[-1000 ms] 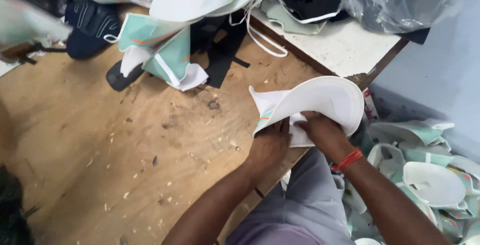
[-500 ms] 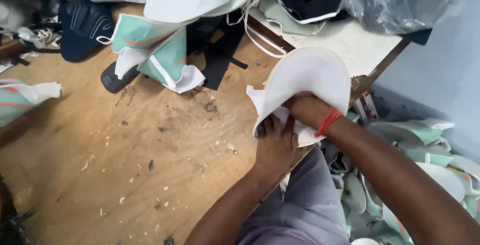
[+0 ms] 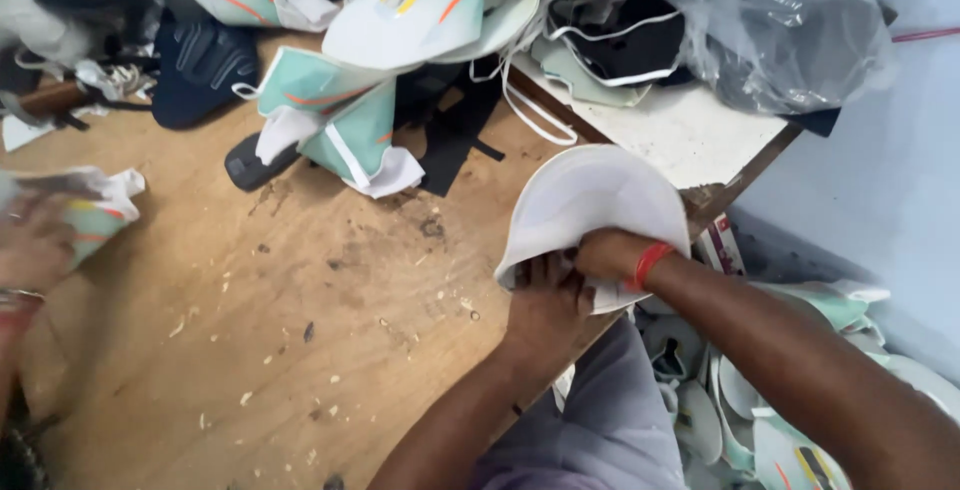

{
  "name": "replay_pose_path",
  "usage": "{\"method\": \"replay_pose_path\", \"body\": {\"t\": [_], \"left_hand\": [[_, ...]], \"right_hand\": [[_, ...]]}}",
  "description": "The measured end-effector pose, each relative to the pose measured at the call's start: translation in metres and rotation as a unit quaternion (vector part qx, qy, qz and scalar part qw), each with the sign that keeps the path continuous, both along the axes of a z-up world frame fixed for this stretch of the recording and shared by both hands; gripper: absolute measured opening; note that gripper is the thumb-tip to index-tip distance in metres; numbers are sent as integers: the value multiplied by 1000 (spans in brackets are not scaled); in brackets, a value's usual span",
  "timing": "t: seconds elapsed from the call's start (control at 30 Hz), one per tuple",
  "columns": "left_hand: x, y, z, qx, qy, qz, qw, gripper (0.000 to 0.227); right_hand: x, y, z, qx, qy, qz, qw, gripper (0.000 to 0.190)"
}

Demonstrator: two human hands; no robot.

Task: The person sits at a wooden workbench covered with shoe uppers and, one at a time, pulls each upper inside out and works the lining and edges into place by hand, then sets the finished upper on the table. A second worker's hands occasionally place uppers on the table.

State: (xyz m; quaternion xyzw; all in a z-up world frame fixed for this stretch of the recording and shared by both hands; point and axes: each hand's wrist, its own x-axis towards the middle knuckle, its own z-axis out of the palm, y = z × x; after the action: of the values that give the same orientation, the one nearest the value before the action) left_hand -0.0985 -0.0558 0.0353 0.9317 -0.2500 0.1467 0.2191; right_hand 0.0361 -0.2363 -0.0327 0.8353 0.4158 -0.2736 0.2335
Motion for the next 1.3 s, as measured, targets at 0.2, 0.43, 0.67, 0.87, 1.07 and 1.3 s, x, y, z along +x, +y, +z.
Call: {"method": "replay_pose_path", "body": {"t": [0.2,0.43,0.67,0.87,1.07,1.3], "left_hand": [[15,1,-47,-30,-81,-21,996,35],[32,-19,-78,-209,55,-37,976,31],[35,-4,-59,-134,101,-75,983,38],[34,15,-15,-71,110,-126,983,27],[55,0,-22,-111,149,-122,975,23],[37,-9,18,186,-61,-186,963,63]], "right_hand": [[-66,12,46,414,-52,-356,836,24],[-81,-5,1,321,-379,-59,866,34],[-104,16,39,391,-389,-109,827,38],[-89,1,20,437,-271,-185,837,20],[-91,6,43,448,-248,-267,816,25],[-139,-20,-102,251,-337,-171,891,37]]}}
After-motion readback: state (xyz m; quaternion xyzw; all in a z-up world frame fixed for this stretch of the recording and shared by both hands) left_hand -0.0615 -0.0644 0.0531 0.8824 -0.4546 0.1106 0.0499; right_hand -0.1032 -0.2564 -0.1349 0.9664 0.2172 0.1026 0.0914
